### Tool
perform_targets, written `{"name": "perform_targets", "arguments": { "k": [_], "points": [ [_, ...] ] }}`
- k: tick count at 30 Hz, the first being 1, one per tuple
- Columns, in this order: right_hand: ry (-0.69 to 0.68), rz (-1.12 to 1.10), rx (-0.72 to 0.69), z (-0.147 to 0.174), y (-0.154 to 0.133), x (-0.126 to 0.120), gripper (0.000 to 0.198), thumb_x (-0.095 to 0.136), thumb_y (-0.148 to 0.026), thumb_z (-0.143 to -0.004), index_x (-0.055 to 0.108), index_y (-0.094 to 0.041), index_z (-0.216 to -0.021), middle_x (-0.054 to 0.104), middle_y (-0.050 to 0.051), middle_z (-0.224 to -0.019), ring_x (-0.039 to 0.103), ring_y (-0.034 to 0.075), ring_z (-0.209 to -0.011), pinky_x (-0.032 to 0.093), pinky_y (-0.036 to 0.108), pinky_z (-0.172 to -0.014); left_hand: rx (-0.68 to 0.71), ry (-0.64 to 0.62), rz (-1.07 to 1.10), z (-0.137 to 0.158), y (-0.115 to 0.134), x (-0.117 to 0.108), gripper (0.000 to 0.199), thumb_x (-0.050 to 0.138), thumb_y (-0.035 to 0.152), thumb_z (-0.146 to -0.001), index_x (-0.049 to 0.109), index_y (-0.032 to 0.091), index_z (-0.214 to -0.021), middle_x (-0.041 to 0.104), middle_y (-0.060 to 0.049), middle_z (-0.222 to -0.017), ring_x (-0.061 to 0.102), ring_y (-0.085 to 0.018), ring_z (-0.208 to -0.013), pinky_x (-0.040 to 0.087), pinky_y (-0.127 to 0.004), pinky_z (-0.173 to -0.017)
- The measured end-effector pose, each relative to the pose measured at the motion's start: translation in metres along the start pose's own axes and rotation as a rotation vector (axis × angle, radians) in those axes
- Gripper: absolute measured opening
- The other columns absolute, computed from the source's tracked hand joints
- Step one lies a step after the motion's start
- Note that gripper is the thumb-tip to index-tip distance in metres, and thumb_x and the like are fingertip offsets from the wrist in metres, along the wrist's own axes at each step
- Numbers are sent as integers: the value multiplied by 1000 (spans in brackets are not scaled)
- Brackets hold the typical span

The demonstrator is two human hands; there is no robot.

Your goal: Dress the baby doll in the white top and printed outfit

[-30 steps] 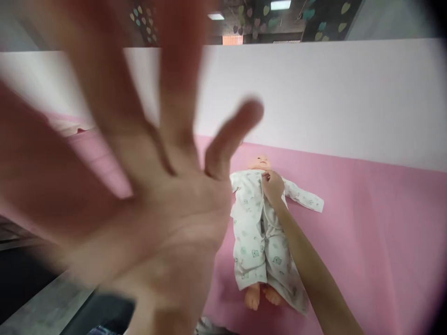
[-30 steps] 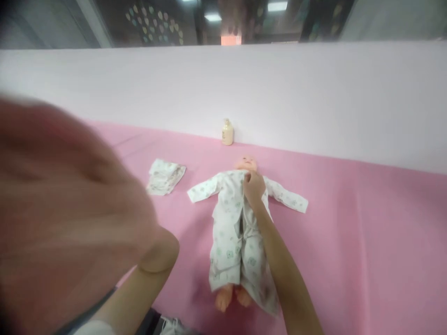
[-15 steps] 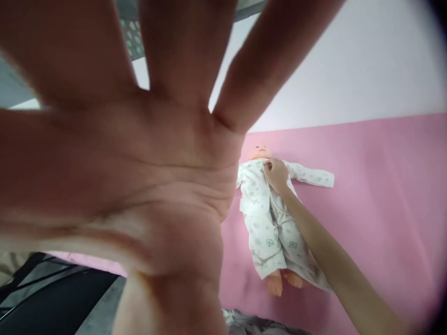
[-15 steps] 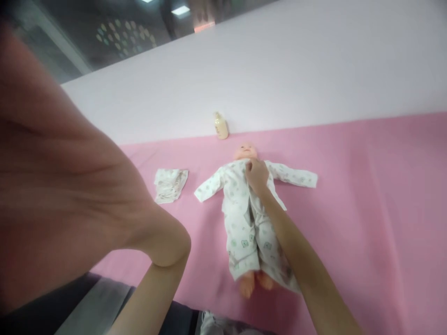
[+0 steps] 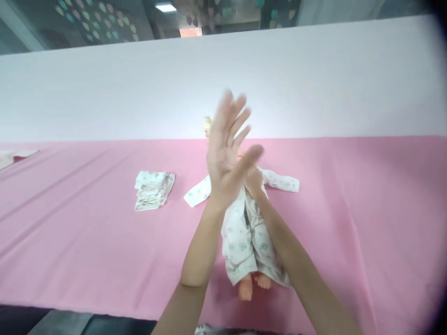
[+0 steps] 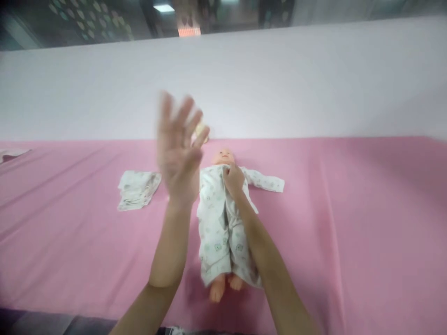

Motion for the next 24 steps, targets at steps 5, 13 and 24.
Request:
{"name": "perform_targets", "arguments": {
  "k": [5,13,24],
  "points": [
    [-90,96,-8,-5,1,1,29,40,-26,-93,68,-18,-100,67,6,-93,58,18,-81,35,25,-68,-487,-11,-374,53,-93,7,21,53,22,-85,61,16,-103,63,-10,-103,60,-21,-97,47,-38,-90],
    [-109,14,-66,-7,5,2,30,40,-32,-95,68,-22,-97,68,1,-82,58,15,-73,30,24,-62,-545,-190,-727,74,-111,13,27,41,11,-86,61,14,-104,62,-11,-98,58,-21,-93,45,-32,-84],
    [-97,-1,-32,-7,14,10,20,45,-29,-91,63,-22,-95,60,-2,-70,50,14,-64,23,24,-57,-605,-282,-863,69,-125,7,14,46,15,-87,59,14,-92,59,-12,-100,60,-20,-87,44,-29,-76]
  ]
}}
Point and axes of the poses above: each hand's wrist, its own z-axis away from the middle knuckle, its own x-axis out of the palm, y = z × x, the point moved 1 cm from there along -z, towards the middle knuckle
